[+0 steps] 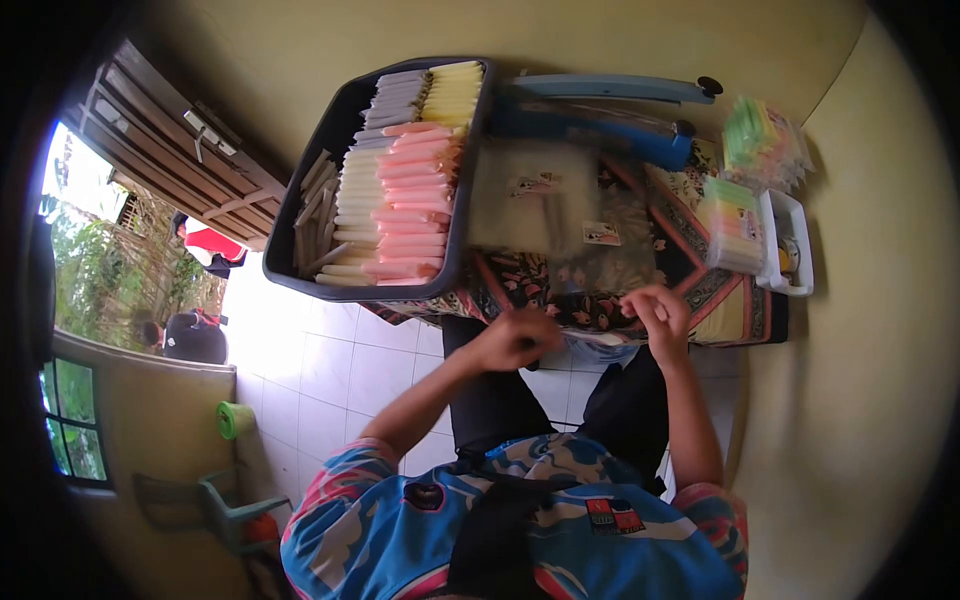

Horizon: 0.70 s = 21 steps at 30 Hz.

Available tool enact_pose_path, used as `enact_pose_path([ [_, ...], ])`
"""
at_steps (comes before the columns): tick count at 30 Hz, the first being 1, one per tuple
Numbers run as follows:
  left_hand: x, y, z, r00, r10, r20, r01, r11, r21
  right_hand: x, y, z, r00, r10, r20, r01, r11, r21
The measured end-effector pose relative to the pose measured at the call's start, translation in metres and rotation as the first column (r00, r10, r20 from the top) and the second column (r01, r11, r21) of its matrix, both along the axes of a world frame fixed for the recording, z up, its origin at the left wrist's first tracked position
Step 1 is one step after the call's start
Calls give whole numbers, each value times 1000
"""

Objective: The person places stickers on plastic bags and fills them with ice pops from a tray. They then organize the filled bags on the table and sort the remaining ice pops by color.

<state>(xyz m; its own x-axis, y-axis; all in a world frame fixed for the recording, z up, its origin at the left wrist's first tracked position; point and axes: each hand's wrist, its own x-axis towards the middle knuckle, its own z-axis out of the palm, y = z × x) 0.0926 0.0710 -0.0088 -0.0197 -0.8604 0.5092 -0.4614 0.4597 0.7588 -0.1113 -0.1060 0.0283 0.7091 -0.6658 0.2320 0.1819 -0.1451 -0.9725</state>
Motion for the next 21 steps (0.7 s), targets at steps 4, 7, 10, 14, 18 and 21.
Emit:
enact_pose_path([
  [4, 41, 68, 85, 973, -218, -81, 228, 959, 167, -43, 10, -47, 970, -235, -65, 241, 965, 103],
  [7, 101, 112, 99, 989, 150, 11, -150, 986, 75, -62, 34, -94, 958, -253, -139, 271, 953, 134],
  [10, 153, 117, 128, 638, 668, 383, -749, 654, 108, -74, 65, -145, 950, -132, -285, 175, 976, 130],
  [14, 216, 124, 124, 602, 568, 562, -798, 452, 398, -92, 90, -199, 888, -42, -457, -3, 995, -97],
  [18, 237, 128, 121, 684, 471, 556, -729, 437, 527, -105, 84, -233, 856, 47, -515, -36, 999, 32],
  [21, 239, 125, 124, 626, 415, 660, -775, 428, 466, -102, 73, -241, 912, 24, -409, 72, 974, 216],
])
